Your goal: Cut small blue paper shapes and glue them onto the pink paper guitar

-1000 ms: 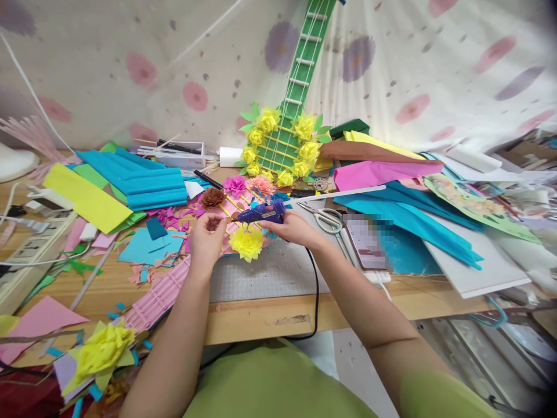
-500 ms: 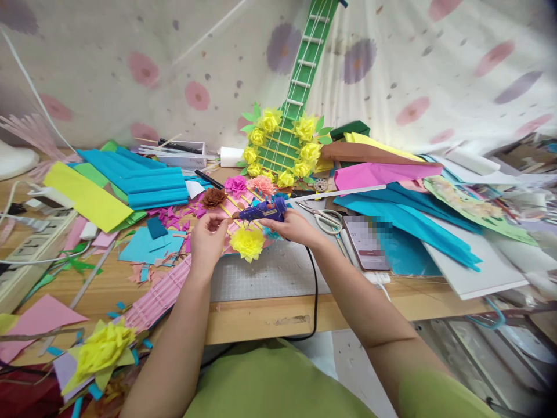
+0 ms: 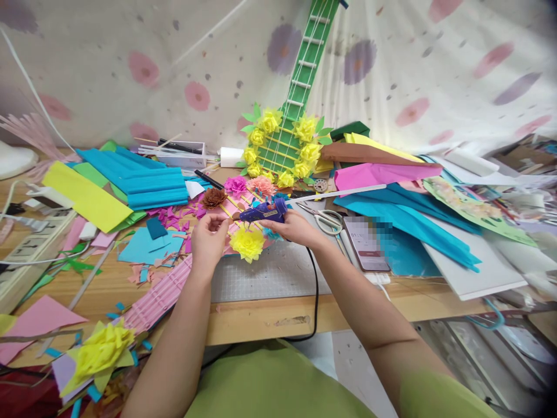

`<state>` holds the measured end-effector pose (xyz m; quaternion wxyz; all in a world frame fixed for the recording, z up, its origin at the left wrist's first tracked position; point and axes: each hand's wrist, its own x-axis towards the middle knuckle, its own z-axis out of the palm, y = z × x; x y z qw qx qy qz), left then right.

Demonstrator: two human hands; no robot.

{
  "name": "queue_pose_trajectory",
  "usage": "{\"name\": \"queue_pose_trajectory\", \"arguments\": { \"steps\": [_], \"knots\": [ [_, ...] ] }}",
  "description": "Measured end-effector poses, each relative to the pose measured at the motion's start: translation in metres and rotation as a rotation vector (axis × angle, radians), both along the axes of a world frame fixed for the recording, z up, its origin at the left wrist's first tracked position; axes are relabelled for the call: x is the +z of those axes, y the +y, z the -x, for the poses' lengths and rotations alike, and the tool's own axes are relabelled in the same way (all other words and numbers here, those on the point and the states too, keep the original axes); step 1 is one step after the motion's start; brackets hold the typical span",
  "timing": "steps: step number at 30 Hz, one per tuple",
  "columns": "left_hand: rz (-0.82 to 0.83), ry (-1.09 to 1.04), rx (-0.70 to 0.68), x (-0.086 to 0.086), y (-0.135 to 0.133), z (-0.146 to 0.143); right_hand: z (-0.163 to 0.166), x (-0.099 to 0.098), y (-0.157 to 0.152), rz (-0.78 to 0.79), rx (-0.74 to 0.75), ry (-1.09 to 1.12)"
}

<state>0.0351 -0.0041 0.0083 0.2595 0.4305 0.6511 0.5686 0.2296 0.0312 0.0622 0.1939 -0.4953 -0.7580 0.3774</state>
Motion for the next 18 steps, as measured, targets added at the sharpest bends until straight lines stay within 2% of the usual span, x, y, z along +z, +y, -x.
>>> {"name": "queue_pose_trajectory", "arguments": {
  "steps": [18],
  "knots": [
    [-0.004,-0.041,0.000,-0.0033,-0.0006,-0.0004,-0.0013,0.0021,-0.0014,-0.015,-0.005,-0.011]
  ]
}}
